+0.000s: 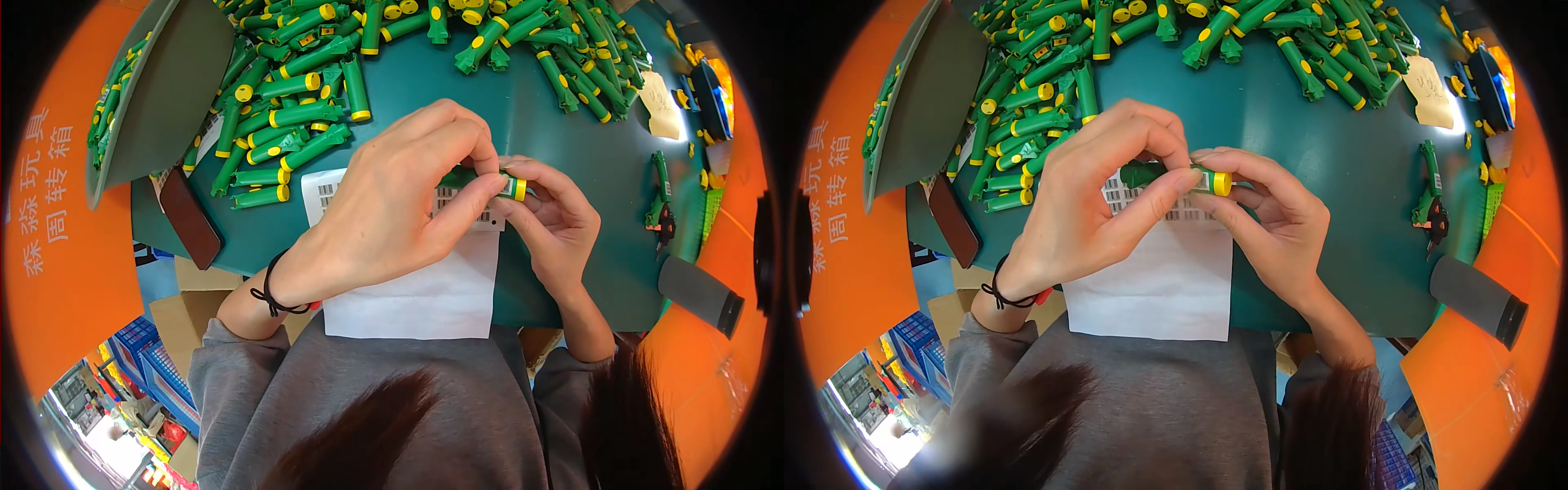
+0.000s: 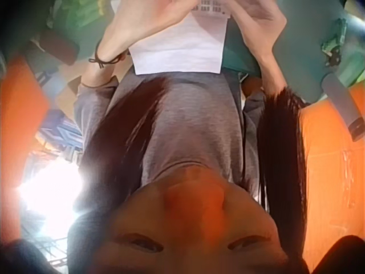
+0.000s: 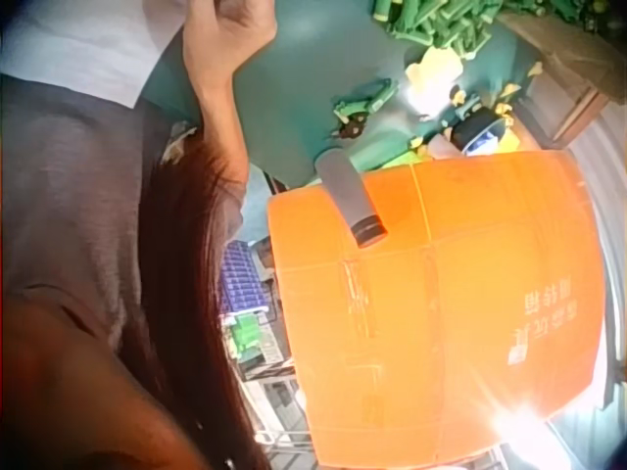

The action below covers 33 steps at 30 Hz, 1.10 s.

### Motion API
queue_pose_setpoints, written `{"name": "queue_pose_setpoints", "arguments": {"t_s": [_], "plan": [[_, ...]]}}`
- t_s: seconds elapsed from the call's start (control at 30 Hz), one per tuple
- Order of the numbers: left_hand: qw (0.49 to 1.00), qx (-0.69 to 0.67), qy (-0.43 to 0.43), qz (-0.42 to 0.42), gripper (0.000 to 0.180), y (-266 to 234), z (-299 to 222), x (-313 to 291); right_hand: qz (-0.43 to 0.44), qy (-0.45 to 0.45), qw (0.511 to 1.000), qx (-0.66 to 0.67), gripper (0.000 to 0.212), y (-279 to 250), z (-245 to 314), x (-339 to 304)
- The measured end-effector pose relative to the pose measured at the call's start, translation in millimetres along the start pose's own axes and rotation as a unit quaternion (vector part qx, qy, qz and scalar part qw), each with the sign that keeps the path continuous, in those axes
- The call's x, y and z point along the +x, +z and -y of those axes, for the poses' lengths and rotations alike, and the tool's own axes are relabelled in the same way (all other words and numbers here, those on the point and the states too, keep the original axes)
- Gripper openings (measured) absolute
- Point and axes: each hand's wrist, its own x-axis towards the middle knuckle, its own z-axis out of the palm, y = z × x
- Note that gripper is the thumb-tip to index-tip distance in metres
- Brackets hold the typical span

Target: Applying small white adhesive labels onto green and yellow cylindrical toy dart components.

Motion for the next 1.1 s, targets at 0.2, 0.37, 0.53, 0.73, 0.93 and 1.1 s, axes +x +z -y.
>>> {"name": "queue_pose_setpoints", "arguments": {"t_s": [0.2,0.37,0.53,0.73,0.93,1.1], "plan": [[1.000,0.010,0.014,-0.002,0.012,0.4,1.2,0.1,0.002,0.006,1.000,-0.002,0.040,-0.6,1.2,-0.1],[1.000,0.004,0.008,0.003,0.012,0.0,0.5,0.1,-0.003,0.012,1.000,-0.005,0.039,-0.6,0.6,-0.4],[1.000,0.009,0.011,0.001,0.013,0.3,2.1,0.2,-0.004,0.014,1.000,-0.003,0.040,-0.2,-0.9,-0.5],[0.999,0.011,-0.032,0.028,0.016,-3.1,5.6,0.4,0.000,0.009,1.000,0.000,0.039,-1.4,-1.4,-1.2],[0.973,-0.184,-0.112,0.086,0.020,2.0,22.8,-0.2,-0.001,-0.017,1.000,-0.017,0.040,-4.6,-8.4,-2.2],[0.934,-0.243,-0.220,0.139,0.032,-0.7,14.6,-0.7,-0.014,0.021,1.000,0.015,0.052,-0.1,-2.0,1.8]]}}
